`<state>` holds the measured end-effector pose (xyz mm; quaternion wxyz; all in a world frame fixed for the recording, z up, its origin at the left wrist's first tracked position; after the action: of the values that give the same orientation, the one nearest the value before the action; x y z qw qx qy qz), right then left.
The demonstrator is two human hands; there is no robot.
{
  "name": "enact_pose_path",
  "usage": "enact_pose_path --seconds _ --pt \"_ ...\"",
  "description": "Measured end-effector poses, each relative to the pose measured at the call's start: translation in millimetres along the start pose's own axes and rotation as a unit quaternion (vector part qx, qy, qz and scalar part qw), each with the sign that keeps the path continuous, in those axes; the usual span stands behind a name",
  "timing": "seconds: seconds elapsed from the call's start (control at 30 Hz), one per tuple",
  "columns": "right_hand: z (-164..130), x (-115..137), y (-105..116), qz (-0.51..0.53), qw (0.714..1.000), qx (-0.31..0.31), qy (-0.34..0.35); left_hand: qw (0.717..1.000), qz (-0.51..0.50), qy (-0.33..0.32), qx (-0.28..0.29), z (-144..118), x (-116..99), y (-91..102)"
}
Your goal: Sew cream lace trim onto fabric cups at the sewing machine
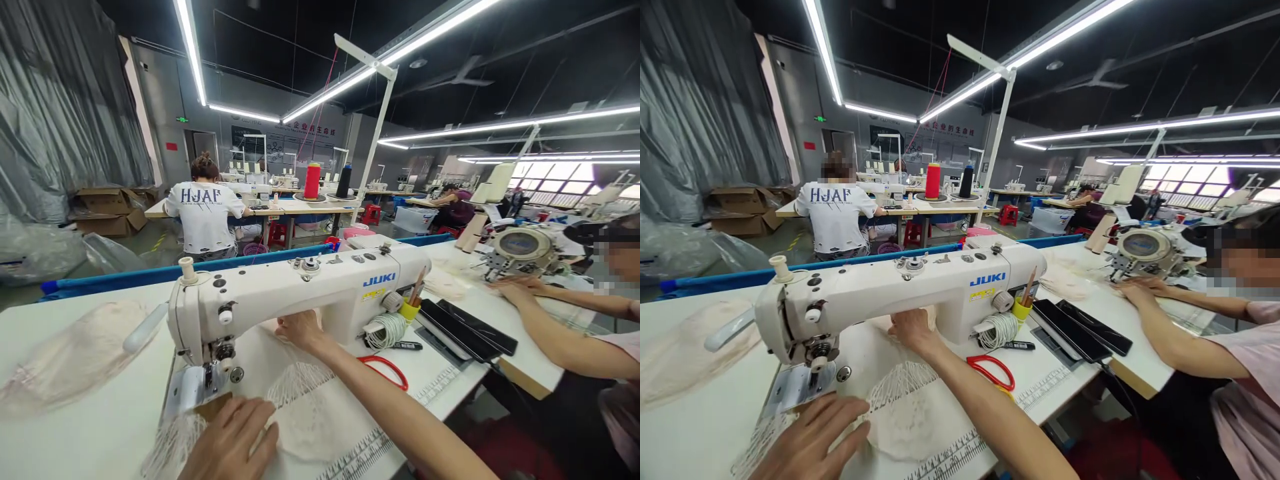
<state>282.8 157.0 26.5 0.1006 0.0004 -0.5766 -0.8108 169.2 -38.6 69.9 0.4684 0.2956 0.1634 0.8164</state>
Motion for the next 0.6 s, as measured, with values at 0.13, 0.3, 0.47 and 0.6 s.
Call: enact_pose_path --seconds 0.13,0.3,0.47,0.6 --pt "-1.4 -9.8 -21.0 0.045 0.998 0.03 -0.015 0.977 -0.047 0.144 0.147 9.5 34.2 -64.2" --pt "-5.3 -22.6 -17.1 0.091 0.996 -0.007 -0.017 0.947 -0.07 0.222 0.221 0.6 64.7 -118.5" --pt "-8.0 -28.5 -4.2 0.129 0.989 -0.076 -0.005 0.939 -0.094 0.264 0.201 -9.0 80.8 -144.9" --pt "-29.1 -22.8 25.2 0.167 0.977 -0.129 0.043 0.923 -0.14 0.313 0.176 -8.3 92.6 -148.7"
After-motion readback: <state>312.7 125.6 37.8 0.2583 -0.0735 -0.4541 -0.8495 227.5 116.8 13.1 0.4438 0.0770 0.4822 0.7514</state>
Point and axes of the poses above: each hand's wrist, its own z-axis towards the middle knuckle, its own y-axis out of the back of the hand, x = y × z, the point moved 10 cm from there along z, towards the middle knuckle, and after that the axes turned 12 degrees about -x, right-handed, at the moved point
